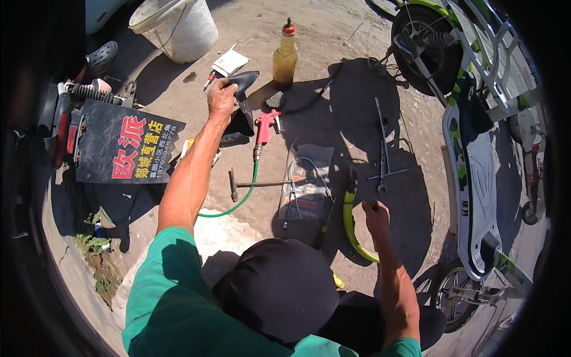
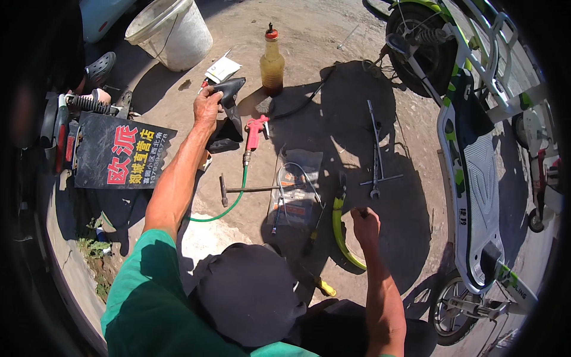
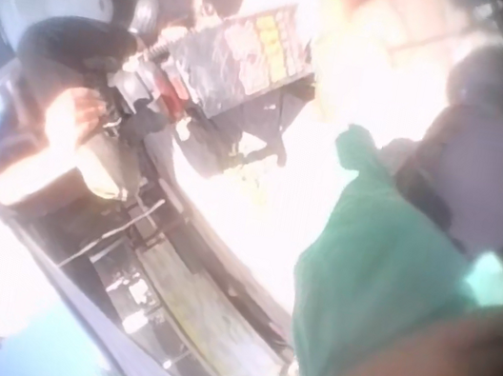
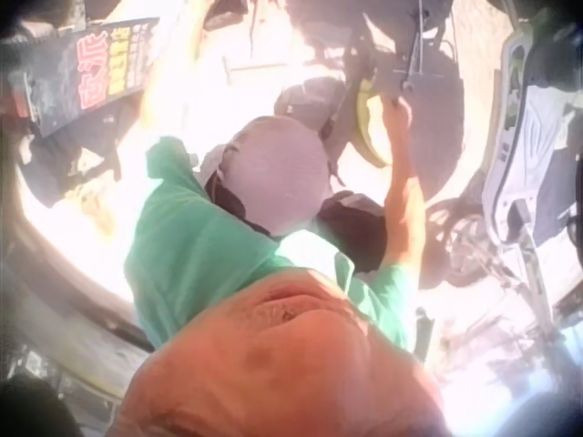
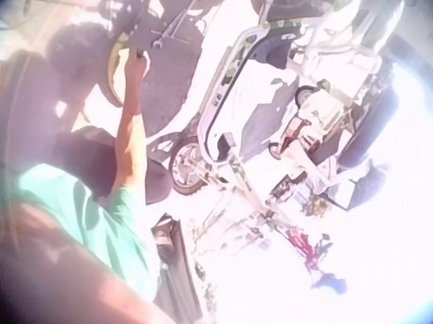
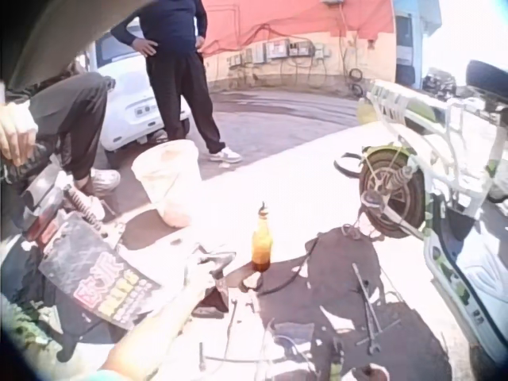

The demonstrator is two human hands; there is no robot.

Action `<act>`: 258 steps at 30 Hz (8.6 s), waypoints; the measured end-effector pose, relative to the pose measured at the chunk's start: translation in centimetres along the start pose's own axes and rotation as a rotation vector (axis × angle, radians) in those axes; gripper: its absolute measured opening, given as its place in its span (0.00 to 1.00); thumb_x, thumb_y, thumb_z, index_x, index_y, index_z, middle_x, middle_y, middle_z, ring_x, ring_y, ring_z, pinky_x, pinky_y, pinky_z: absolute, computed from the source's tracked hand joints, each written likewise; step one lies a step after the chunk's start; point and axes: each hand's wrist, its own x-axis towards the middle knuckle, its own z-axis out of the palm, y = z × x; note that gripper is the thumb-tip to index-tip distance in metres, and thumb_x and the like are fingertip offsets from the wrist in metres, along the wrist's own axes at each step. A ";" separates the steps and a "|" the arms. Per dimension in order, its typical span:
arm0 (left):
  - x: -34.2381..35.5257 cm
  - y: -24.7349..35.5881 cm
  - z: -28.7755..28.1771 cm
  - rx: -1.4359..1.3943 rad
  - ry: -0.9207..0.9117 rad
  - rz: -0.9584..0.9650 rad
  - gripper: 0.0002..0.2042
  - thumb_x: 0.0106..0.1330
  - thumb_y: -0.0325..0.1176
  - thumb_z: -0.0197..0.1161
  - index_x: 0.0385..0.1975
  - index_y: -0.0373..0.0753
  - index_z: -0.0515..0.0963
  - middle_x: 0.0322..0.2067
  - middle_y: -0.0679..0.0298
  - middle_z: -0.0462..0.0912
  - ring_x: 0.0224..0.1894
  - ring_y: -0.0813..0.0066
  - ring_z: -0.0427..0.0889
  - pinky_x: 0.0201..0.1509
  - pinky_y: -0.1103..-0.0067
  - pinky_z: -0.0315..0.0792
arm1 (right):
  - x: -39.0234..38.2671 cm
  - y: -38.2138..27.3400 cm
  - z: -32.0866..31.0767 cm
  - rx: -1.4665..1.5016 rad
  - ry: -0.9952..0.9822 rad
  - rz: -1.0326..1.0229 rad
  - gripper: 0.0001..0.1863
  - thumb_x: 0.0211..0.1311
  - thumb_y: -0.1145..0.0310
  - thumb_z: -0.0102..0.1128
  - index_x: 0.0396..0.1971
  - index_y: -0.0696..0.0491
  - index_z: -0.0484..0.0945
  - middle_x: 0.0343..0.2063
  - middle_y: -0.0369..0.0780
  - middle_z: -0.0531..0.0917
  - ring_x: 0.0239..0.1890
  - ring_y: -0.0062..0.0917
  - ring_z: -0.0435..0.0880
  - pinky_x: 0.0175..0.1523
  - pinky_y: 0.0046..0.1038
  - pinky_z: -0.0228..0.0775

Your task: The person uses a screwdriver to remove screws from a green scooter part, then wraps wires with electrical tape. They reattach the wires to the scooter part and secure it with a screwdriver.

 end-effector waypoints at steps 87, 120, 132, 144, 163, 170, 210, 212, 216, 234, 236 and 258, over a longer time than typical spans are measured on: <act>-31.8 42.7 15.2 -0.101 -1.040 -1.149 0.19 0.75 0.54 0.56 0.39 0.42 0.79 0.29 0.63 0.84 0.23 0.70 0.82 0.25 0.73 0.77 | -21.3 -33.4 -33.5 -0.112 -0.235 -0.879 0.13 0.57 0.65 0.70 0.40 0.53 0.83 0.31 0.43 0.79 0.29 0.42 0.84 0.31 0.42 0.74; -56.5 76.2 -7.8 -0.402 -0.505 -0.697 0.09 0.68 0.24 0.62 0.43 0.37 0.71 0.37 0.59 0.82 0.34 0.72 0.83 0.35 0.75 0.78 | -56.1 -47.2 -46.3 0.674 -1.107 0.508 0.33 0.63 0.28 0.59 0.33 0.47 0.81 0.26 0.29 0.77 0.24 0.15 0.67 0.28 0.24 0.57; -52.1 80.9 -9.3 -0.163 -1.107 -0.885 0.12 0.68 0.29 0.64 0.49 0.34 0.76 0.38 0.58 0.85 0.32 0.70 0.85 0.35 0.75 0.80 | -63.6 -51.0 -46.6 0.805 -0.507 0.055 0.16 0.75 0.54 0.57 0.36 0.53 0.80 0.23 0.31 0.78 0.23 0.17 0.71 0.30 0.26 0.65; -60.4 83.3 -9.7 0.007 -1.020 -0.671 0.11 0.64 0.24 0.62 0.45 0.29 0.78 0.32 0.58 0.85 0.28 0.72 0.84 0.33 0.77 0.80 | -65.3 -46.1 -50.3 0.598 -0.752 -0.113 0.21 0.70 0.49 0.62 0.41 0.55 0.84 0.26 0.35 0.81 0.30 0.20 0.76 0.36 0.28 0.70; -67.6 86.3 -6.1 0.214 -0.895 -0.353 0.10 0.63 0.27 0.61 0.41 0.29 0.76 0.26 0.64 0.81 0.23 0.80 0.76 0.28 0.81 0.71 | -68.7 -43.9 -54.0 0.640 -0.584 -0.117 0.15 0.64 0.60 0.60 0.28 0.58 0.81 0.21 0.35 0.78 0.27 0.21 0.72 0.33 0.32 0.68; -65.5 82.6 -7.7 0.499 -0.787 -0.071 0.15 0.54 0.33 0.75 0.30 0.34 0.74 0.24 0.66 0.76 0.28 0.79 0.73 0.31 0.78 0.68 | -73.3 -48.9 -58.9 0.738 -0.955 -0.043 0.18 0.66 0.59 0.61 0.18 0.53 0.75 0.16 0.30 0.71 0.20 0.15 0.66 0.27 0.27 0.57; -67.9 91.9 -7.4 0.184 -1.294 -0.075 0.10 0.60 0.32 0.61 0.33 0.30 0.79 0.46 0.56 0.83 0.47 0.66 0.80 0.56 0.72 0.71 | -72.2 -40.1 -61.2 0.742 -0.809 0.116 0.19 0.72 0.51 0.63 0.33 0.53 0.82 0.25 0.30 0.75 0.28 0.14 0.68 0.34 0.22 0.60; -67.7 92.7 -7.2 0.190 -1.334 -0.069 0.10 0.60 0.32 0.61 0.34 0.30 0.79 0.47 0.55 0.83 0.48 0.66 0.80 0.56 0.72 0.72 | -72.6 -40.4 -61.6 0.877 -0.758 0.000 0.17 0.71 0.54 0.64 0.38 0.54 0.83 0.27 0.29 0.75 0.29 0.12 0.68 0.33 0.21 0.59; -67.8 93.4 -7.2 0.198 -1.380 -0.094 0.12 0.60 0.32 0.60 0.39 0.30 0.80 0.46 0.56 0.84 0.47 0.68 0.80 0.55 0.73 0.72 | -72.1 -42.5 -60.9 0.766 -0.441 -0.374 0.19 0.67 0.61 0.67 0.52 0.57 0.82 0.42 0.38 0.84 0.37 0.18 0.80 0.42 0.25 0.73; -66.3 93.0 -6.9 0.008 -1.067 -0.368 0.18 0.71 0.42 0.69 0.45 0.30 0.79 0.35 0.59 0.86 0.38 0.76 0.83 0.46 0.76 0.78 | -70.9 -44.4 -59.2 0.521 -0.619 -0.225 0.18 0.72 0.56 0.63 0.40 0.59 0.83 0.24 0.35 0.80 0.28 0.17 0.75 0.32 0.28 0.66; -67.0 92.5 -6.5 0.059 -1.029 -0.339 0.16 0.72 0.40 0.68 0.45 0.30 0.79 0.35 0.60 0.86 0.37 0.76 0.84 0.45 0.77 0.79 | -70.5 -44.3 -58.9 0.547 -0.572 -0.268 0.18 0.73 0.56 0.62 0.39 0.59 0.82 0.24 0.35 0.79 0.28 0.16 0.74 0.31 0.28 0.66; -63.1 95.3 -11.6 0.363 -1.482 0.000 0.20 0.67 0.46 0.63 0.34 0.29 0.80 0.28 0.46 0.81 0.33 0.49 0.81 0.40 0.58 0.72 | -69.2 -50.3 -59.6 0.198 -0.991 -0.345 0.09 0.62 0.69 0.66 0.27 0.58 0.80 0.21 0.31 0.78 0.26 0.13 0.70 0.30 0.24 0.63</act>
